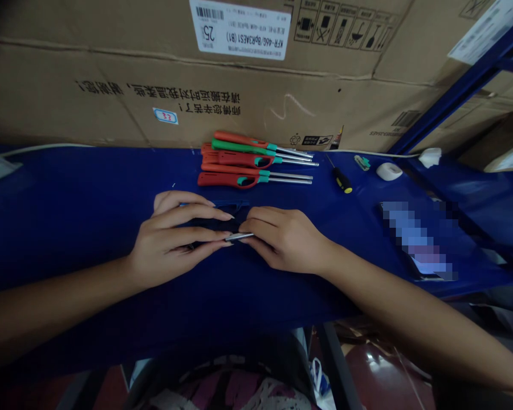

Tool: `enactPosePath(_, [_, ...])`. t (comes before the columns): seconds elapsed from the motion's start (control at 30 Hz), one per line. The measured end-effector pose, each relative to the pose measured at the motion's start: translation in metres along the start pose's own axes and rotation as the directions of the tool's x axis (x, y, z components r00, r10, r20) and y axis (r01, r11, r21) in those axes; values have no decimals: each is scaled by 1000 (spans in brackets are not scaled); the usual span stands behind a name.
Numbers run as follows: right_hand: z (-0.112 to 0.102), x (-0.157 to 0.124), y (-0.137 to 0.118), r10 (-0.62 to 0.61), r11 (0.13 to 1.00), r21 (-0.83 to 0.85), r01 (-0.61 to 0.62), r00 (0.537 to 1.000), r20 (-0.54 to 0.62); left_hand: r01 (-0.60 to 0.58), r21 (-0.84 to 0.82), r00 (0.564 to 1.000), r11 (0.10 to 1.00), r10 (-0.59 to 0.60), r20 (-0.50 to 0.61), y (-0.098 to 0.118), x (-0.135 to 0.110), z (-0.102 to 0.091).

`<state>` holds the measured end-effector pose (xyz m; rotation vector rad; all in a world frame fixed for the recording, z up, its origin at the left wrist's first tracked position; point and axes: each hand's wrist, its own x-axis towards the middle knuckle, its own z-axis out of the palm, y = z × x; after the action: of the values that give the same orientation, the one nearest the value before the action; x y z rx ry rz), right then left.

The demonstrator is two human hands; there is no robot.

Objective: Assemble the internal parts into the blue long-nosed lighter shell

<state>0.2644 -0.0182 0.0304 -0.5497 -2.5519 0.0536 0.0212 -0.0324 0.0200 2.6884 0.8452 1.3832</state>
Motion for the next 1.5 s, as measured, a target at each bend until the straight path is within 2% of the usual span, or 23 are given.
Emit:
enactPosePath(0.17, [1,1,-1,101,988,97,-118,981,162,-31,43,999,999,30,22,0,-1,0])
enactPosePath(0.27, [2,-1,0,144,983,89,-164,970,195,-9,49,1000,999,8,27,0,0,1])
enactPosePath(0.53, [-1,1,0,139,986,82,-144,988,69,29,28,999,999,-30,15,2,0,3])
enactPosePath(0.7, [-3,2,4,210,977,32,-210,978,17,48,-11,998,999,-47,42,3,-1,2])
enactPosePath(0.87, [-6,1,5,264,964,13,-264,964,2,139,-31,988,990,-137,65,4,0,0])
enactPosePath(1.0, [-11,1,5,311,951,12,-310,950,-34,229,-132,972,964,-218,91,0,0,-2])
enactPosePath(1.1, [-14,1,8,313,950,4,-313,948,-67,332,-217,943,918,-323,79,-4,-2,-3])
enactPosePath(1.23, [-15,1,12,298,954,-26,-300,953,-59,485,-213,874,848,-473,110,-10,-2,-3])
enactPosePath(1.33, [-14,0,15,298,953,-43,-299,954,-25,573,-212,813,792,-517,267,-17,1,-8])
enactPosePath(1.43, [-12,-1,17,284,958,-46,-284,959,-4,671,-252,702,697,-489,517,-26,8,-19])
enactPosePath(1.47, [-11,-1,18,281,959,-40,-281,960,4,690,-258,681,676,-487,546,-28,10,-23])
enactPosePath(1.5, [-10,-1,18,279,960,-31,-278,960,14,688,-256,681,679,-482,551,-29,12,-26])
